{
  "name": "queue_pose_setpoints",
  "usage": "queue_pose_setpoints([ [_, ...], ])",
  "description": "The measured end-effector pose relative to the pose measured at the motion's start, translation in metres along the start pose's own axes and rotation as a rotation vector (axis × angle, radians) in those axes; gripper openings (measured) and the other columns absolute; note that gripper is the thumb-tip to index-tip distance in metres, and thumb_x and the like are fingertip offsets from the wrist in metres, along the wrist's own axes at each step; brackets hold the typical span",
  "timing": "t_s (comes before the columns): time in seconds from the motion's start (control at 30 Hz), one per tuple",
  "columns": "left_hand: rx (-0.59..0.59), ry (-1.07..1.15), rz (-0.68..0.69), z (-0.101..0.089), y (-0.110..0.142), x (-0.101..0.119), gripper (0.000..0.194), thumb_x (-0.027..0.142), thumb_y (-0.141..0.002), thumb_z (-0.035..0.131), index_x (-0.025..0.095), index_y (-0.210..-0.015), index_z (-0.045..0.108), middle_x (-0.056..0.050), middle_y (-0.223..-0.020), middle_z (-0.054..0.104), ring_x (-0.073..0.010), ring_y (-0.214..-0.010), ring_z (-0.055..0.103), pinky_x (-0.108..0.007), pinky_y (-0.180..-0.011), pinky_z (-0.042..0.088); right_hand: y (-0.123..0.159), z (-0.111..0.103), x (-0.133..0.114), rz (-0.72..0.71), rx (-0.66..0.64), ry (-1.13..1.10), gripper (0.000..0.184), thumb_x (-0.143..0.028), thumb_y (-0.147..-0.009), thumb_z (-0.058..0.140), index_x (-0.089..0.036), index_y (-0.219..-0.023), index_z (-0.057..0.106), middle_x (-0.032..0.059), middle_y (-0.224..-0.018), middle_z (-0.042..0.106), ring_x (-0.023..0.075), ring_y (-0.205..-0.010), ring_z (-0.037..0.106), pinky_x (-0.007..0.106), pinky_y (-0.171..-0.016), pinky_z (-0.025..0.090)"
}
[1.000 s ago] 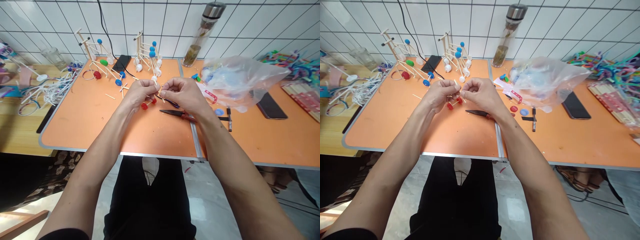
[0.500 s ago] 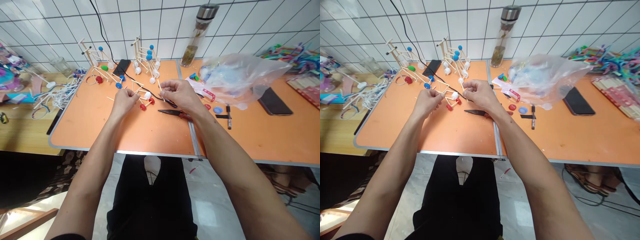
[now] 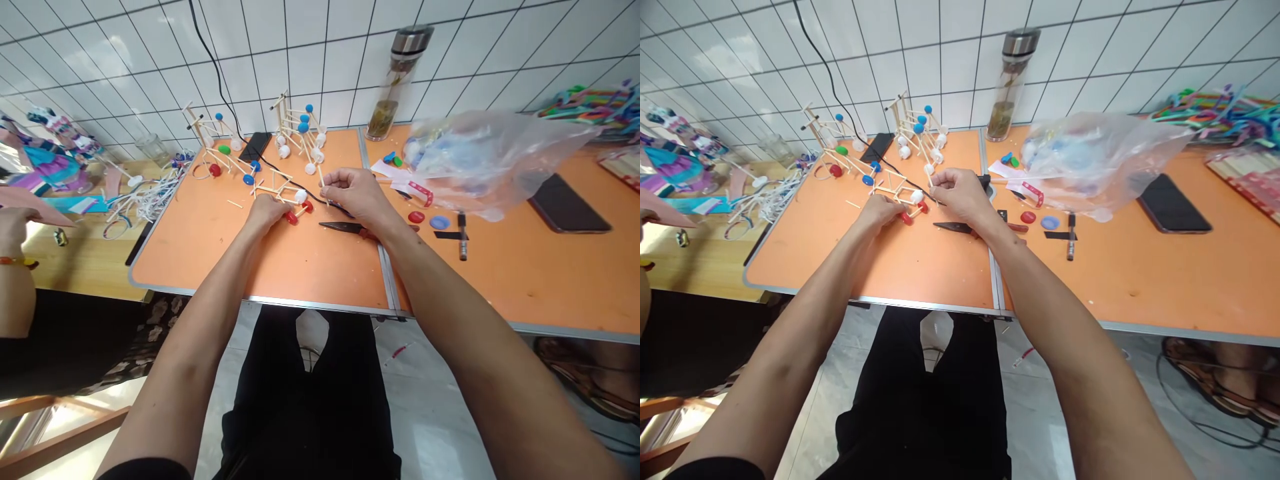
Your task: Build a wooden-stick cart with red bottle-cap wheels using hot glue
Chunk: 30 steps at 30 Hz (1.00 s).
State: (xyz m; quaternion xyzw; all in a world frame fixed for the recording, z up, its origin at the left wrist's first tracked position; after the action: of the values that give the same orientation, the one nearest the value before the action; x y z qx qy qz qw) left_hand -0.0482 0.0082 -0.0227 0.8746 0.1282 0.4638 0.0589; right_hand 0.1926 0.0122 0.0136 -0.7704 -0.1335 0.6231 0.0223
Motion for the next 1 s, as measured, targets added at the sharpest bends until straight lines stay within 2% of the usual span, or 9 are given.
queue_pose_setpoints([
  [0.1,0.070,-0.030,-0.011,-0.002,0.002,0.003,0.029,0.015,-0.072,0.089,0.022,-0.052,0.068,0.003,-0.043,0.044,-0.0102,-0.045,0.032,-0.034,-0.050,0.018,-0.004,0.001,0.004,-0.021,0.001,-0.034,0.014,-0.022,-0.076,0.089,-0.026,-0.087,0.082,0.0011,-0.084,0.080,0.0221,-0.083,0.068,0.037,-0.081,0.057],
  [0.23,0.053,0.058,0.005,-0.002,0.013,0.003,0.031,0.015,-0.075,0.080,0.022,-0.047,0.069,-0.001,-0.043,0.048,-0.0113,-0.047,0.035,-0.033,-0.053,0.019,-0.004,0.001,0.005,-0.032,-0.005,-0.044,0.013,-0.022,-0.078,0.091,-0.026,-0.086,0.081,0.0006,-0.083,0.079,0.0212,-0.080,0.067,0.036,-0.078,0.055],
  [0.33,0.042,0.134,0.123,-0.002,0.024,0.001,0.027,0.021,-0.082,0.080,0.022,-0.056,0.076,-0.004,-0.053,0.066,-0.0126,-0.053,0.040,-0.031,-0.057,0.024,-0.001,0.000,0.000,-0.054,-0.012,-0.021,0.013,-0.025,-0.083,0.094,-0.026,-0.087,0.081,0.0004,-0.082,0.077,0.0210,-0.080,0.065,0.036,-0.077,0.056],
  [0.47,0.066,0.228,0.280,0.000,0.034,-0.003,0.028,0.024,-0.092,0.081,0.022,-0.065,0.074,-0.003,-0.066,0.077,-0.0139,-0.062,0.055,-0.029,-0.066,0.038,0.002,0.005,-0.004,-0.088,0.000,-0.024,0.015,-0.024,-0.089,0.094,-0.026,-0.088,0.079,0.0010,-0.088,0.076,0.0213,-0.086,0.067,0.037,-0.082,0.059],
  [0.57,0.063,0.232,0.341,0.003,0.034,-0.007,0.021,0.019,-0.096,0.081,0.021,-0.076,0.075,0.000,-0.071,0.076,-0.0148,-0.070,0.062,-0.031,-0.074,0.045,0.003,0.014,-0.005,-0.115,-0.011,-0.029,0.016,-0.022,-0.091,0.093,-0.026,-0.089,0.078,0.0016,-0.094,0.079,0.0214,-0.091,0.069,0.038,-0.089,0.061],
  [0.67,0.070,0.202,0.363,0.006,0.030,-0.009,0.019,0.016,-0.098,0.082,0.022,-0.080,0.076,0.002,-0.071,0.071,-0.0157,-0.071,0.058,-0.033,-0.073,0.043,0.001,0.022,-0.004,-0.134,-0.029,-0.013,0.020,-0.023,-0.090,0.095,-0.026,-0.090,0.075,0.0018,-0.095,0.078,0.0219,-0.093,0.070,0.039,-0.092,0.062],
  [0.83,0.061,0.223,0.388,0.010,0.026,-0.006,0.024,0.012,-0.094,0.081,0.023,-0.074,0.073,0.002,-0.070,0.068,-0.0170,-0.069,0.056,-0.033,-0.072,0.041,-0.003,0.030,0.004,-0.117,-0.018,0.025,0.030,-0.033,-0.090,0.103,-0.028,-0.092,0.073,0.0017,-0.095,0.076,0.0236,-0.096,0.071,0.038,-0.087,0.062],
  [1.0,0.014,0.232,0.415,0.014,0.027,-0.004,0.026,0.005,-0.091,0.077,0.023,-0.073,0.071,0.001,-0.071,0.071,-0.0167,-0.070,0.060,-0.033,-0.075,0.044,-0.004,0.034,0.013,-0.132,-0.002,0.058,0.032,-0.038,-0.091,0.105,-0.029,-0.091,0.074,0.0037,-0.093,0.077,0.0267,-0.097,0.072,0.042,-0.087,0.064],
])
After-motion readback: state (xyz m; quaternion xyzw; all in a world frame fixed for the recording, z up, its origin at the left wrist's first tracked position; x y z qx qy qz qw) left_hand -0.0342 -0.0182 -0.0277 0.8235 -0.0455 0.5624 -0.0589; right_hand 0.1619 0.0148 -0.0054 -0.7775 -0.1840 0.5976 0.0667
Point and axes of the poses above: each hand's wrist, its own y-axis away from the middle knuckle, its own z-axis out of the palm, x = y × z, the point moved 5 cm from there along -y, towards the middle knuckle
